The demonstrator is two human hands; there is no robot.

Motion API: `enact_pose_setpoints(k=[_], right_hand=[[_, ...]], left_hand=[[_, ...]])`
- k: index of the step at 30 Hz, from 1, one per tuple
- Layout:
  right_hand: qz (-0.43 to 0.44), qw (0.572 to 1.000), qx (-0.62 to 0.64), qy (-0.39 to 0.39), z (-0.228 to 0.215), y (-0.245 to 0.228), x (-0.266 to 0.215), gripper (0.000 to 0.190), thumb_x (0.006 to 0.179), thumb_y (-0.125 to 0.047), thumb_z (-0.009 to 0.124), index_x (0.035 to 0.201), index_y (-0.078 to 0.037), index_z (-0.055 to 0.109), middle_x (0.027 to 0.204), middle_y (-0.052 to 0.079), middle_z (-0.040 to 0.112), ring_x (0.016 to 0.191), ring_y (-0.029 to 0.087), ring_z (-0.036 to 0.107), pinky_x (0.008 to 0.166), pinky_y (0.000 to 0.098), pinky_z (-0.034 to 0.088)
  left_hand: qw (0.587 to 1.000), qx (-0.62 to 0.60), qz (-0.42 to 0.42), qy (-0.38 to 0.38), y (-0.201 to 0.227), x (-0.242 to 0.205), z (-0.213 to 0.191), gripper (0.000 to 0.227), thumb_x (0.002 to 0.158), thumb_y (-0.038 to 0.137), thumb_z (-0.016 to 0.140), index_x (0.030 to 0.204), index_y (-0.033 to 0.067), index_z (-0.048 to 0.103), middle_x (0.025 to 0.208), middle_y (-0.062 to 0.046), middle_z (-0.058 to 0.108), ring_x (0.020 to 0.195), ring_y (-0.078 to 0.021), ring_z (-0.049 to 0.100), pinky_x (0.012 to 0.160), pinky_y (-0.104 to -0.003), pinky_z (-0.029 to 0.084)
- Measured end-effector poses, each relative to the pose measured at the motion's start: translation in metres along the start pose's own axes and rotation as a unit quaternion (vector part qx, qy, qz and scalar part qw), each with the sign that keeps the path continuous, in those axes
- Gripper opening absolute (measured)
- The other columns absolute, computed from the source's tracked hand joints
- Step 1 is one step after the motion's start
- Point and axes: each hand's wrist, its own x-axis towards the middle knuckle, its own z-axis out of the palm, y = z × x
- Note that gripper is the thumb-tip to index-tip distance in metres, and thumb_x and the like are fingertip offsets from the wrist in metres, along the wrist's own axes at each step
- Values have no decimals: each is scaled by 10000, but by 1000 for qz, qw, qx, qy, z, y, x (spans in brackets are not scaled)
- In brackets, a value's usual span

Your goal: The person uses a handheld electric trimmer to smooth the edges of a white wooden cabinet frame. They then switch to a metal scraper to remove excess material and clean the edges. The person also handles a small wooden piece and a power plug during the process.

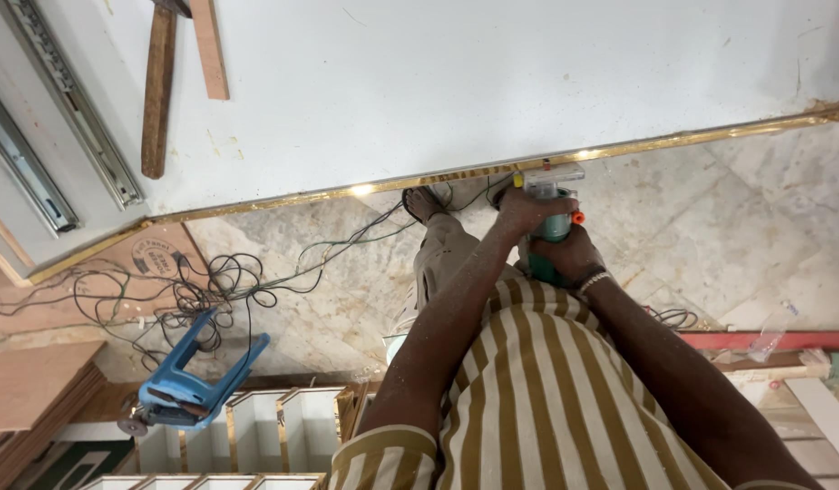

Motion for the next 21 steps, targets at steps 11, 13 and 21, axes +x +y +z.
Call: enact_pose_setpoints(k=[11, 13, 21], right_hand=[[-157, 982, 102, 10, -43, 49, -12, 541, 721, -214, 882, 1154, 25, 662, 1085, 149, 743, 979, 259, 729, 800, 396, 599], [-174, 971, 160, 33, -52, 58, -10, 517, 738, -189, 869, 1165, 16, 664, 1095, 137, 744, 980, 244, 732, 820, 373, 603], [-215, 956, 188, 62, -103, 67, -27, 377, 796, -44, 801, 1153, 19, 697, 1095, 116, 766, 989, 212, 737, 853, 344, 597]], left_hand=[[961, -213, 51, 167, -16, -30, -78, 545, 976, 442, 675, 1226, -42, 665, 1160, -136, 762, 1097, -208, 723, 949, -329, 569], [964, -197, 52, 169, -14, -30, -77, 546, 968, 439, 678, 1235, -38, 663, 1168, -144, 764, 1098, -216, 733, 953, -333, 575], [954, -259, 60, 137, -4, -9, -30, 592, 906, 417, 753, 1225, -75, 668, 1152, -153, 768, 1068, -212, 740, 910, -297, 605]])
